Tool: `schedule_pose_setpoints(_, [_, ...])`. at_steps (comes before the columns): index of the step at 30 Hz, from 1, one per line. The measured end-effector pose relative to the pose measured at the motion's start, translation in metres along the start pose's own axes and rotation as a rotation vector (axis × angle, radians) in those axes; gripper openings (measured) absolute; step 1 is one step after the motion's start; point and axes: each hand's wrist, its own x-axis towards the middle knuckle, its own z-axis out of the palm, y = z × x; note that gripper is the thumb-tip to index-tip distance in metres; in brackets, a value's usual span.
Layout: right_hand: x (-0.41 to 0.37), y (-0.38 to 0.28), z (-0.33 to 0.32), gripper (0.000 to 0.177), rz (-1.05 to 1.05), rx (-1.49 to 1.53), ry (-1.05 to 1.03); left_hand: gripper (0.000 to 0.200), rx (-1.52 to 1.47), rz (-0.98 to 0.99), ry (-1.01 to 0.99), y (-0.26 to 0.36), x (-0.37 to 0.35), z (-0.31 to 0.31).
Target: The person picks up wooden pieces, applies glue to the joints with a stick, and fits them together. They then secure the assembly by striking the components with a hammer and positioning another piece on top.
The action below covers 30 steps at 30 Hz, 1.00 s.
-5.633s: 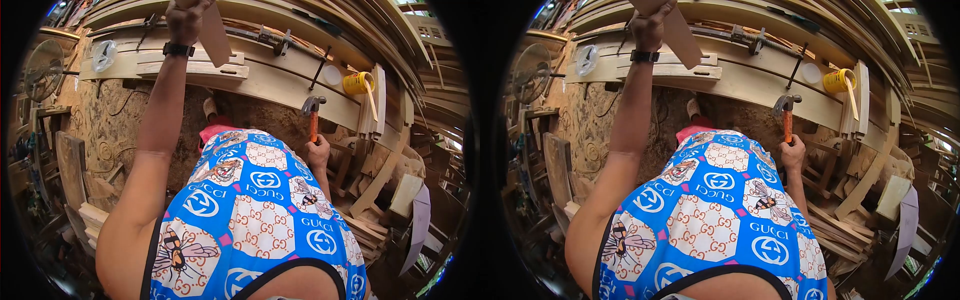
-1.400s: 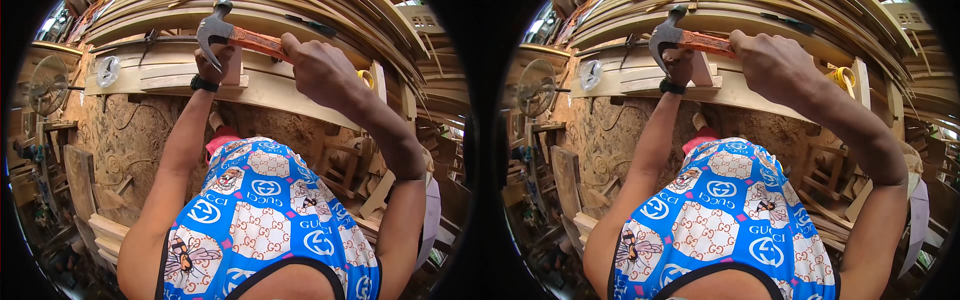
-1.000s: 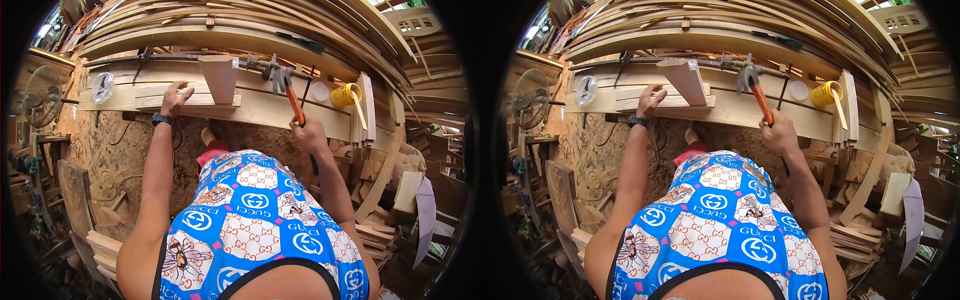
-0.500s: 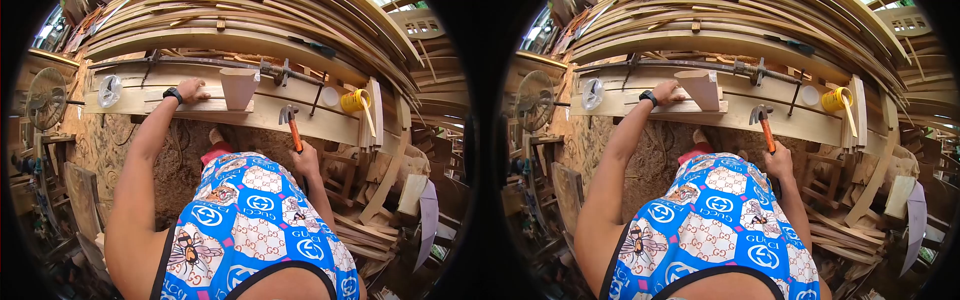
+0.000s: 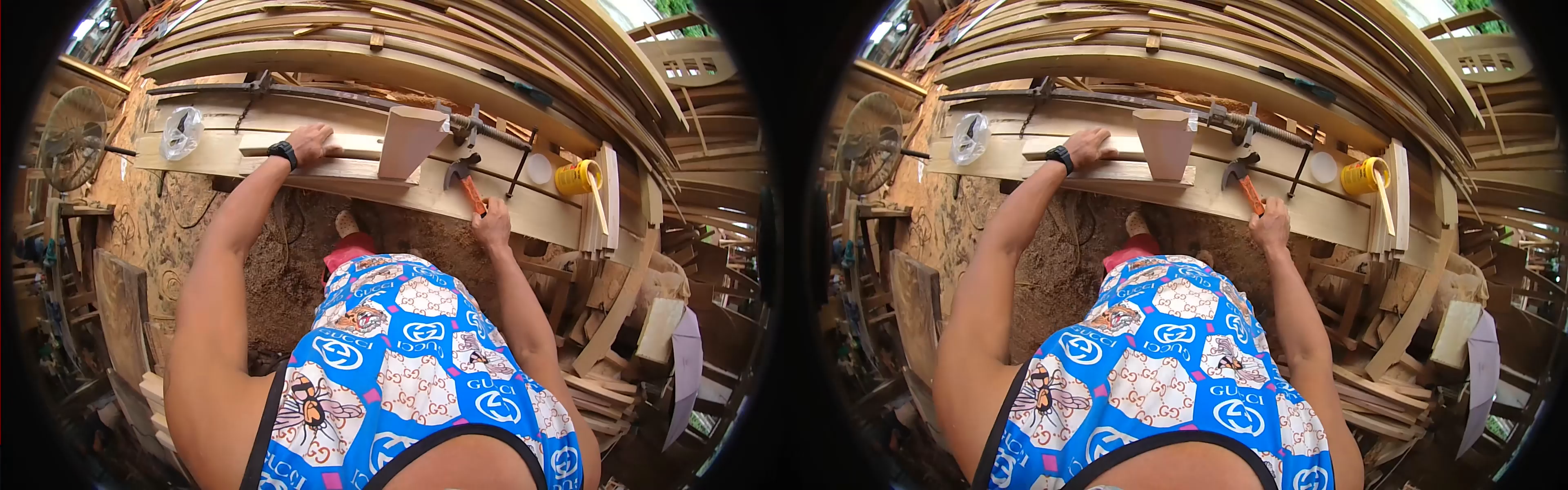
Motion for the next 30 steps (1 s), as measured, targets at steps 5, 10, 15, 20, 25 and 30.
schedule_pose_setpoints(5, [0.009, -0.046, -0.007, 0.043, -0.313, 0.209, 0.063, 0.042, -0.027, -0.186, -0.124, 0.01, 0.011, -0.018])
schedule_pose_setpoints(10, [0.02, -0.101, -0.033, 0.056, -0.355, 0.362, 0.001, 0.083, -0.001, -0.35, -0.099, 0.012, 0.011, -0.076])
schedule_pose_setpoints(15, [0.025, -0.156, -0.058, 0.075, -0.432, 0.481, 0.026, 0.082, -0.268, -0.372, -0.048, -0.001, 0.002, -0.166])
schedule_pose_setpoints(20, [0.04, -0.179, -0.09, 0.084, -0.491, 0.641, 0.048, 0.081, -0.895, -0.412, -0.016, 0.025, -0.037, -0.252])
schedule_pose_setpoints(25, [0.047, -0.197, -0.098, 0.067, -0.577, 0.81, -0.002, 0.091, -1.761, -0.046, -0.074, 0.017, -0.067, -0.196])
schedule_pose_setpoints(30, [0.047, -0.198, -0.085, 0.043, -0.491, 0.873, -0.131, 0.073, -1.484, -0.365, 0.282, 0.068, -0.057, -0.175])
